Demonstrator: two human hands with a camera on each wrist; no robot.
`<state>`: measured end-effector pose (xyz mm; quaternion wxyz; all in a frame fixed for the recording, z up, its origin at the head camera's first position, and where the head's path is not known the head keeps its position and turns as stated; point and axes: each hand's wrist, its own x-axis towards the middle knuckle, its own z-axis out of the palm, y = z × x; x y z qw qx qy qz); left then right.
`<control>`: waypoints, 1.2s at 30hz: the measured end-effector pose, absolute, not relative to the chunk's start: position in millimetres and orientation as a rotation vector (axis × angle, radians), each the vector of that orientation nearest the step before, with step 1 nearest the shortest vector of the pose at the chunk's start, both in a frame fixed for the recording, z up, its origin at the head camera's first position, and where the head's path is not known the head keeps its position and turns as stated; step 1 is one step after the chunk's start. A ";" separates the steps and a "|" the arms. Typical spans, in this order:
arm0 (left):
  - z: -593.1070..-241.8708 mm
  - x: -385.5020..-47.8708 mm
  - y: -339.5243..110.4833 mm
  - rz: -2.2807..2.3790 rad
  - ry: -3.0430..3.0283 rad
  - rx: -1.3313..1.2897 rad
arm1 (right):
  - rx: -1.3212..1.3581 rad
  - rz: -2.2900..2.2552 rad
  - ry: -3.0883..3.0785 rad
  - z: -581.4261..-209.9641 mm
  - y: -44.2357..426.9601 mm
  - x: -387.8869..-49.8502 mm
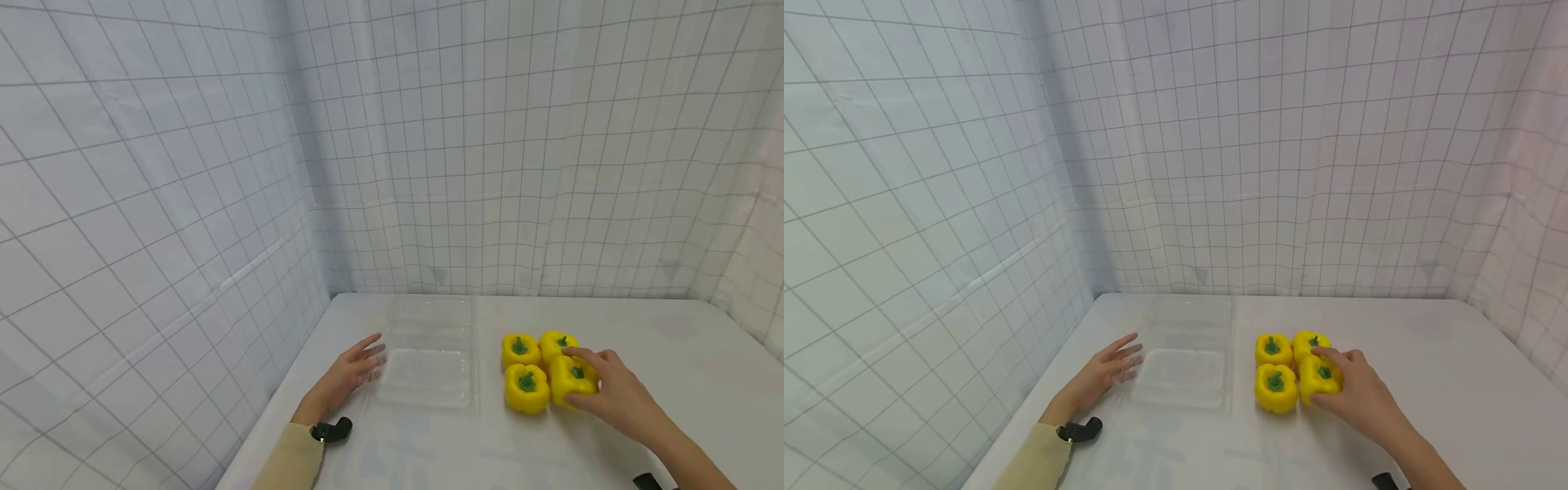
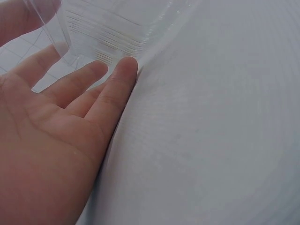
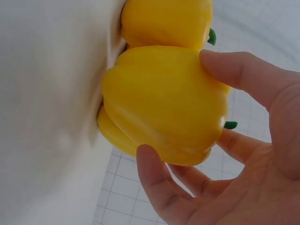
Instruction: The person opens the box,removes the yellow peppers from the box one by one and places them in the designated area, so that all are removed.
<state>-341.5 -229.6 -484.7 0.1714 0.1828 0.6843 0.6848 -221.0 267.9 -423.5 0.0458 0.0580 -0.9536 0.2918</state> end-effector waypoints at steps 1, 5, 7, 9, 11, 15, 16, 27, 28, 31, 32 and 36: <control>-485.1 -342.1 -229.7 1.947 1.940 0.519 | 0.180 0.889 -2.913 -424.2 268.2 -221.1; -485.9 -344.2 -230.0 1.951 1.934 0.519 | 0.181 0.879 -2.916 -427.7 269.5 -222.8; -486.0 -344.8 -230.1 1.949 1.937 0.521 | 0.183 0.873 -2.919 -429.3 269.8 -223.9; -486.2 -345.2 -230.2 1.953 1.935 0.521 | 0.184 0.869 -2.922 -430.7 270.1 -225.0; -486.8 -345.2 -230.2 1.957 1.933 0.520 | 0.184 0.874 -2.931 -432.3 270.4 -225.8; -490.4 -344.4 -230.8 1.965 1.928 0.507 | 0.168 0.895 -2.953 -436.4 270.8 -225.7; -491.6 -344.2 -230.9 1.962 1.928 0.508 | 0.162 0.903 -2.956 -437.5 270.7 -225.1; -493.4 -342.9 -229.9 1.956 1.930 0.562 | 0.207 0.924 -2.916 -434.9 268.2 -220.4; -493.0 -343.4 -229.8 1.959 1.926 0.561 | 0.205 0.922 -2.915 -434.4 268.1 -220.8; -490.7 -343.8 -229.5 1.961 1.920 0.561 | 0.210 0.918 -2.914 -433.6 268.1 -221.9; -490.0 -343.9 -229.4 1.962 1.920 0.562 | 0.217 0.915 -2.914 -433.3 268.3 -222.1; -486.5 -343.4 -229.4 1.961 1.922 0.563 | 0.228 0.907 -2.909 -432.8 268.3 -223.3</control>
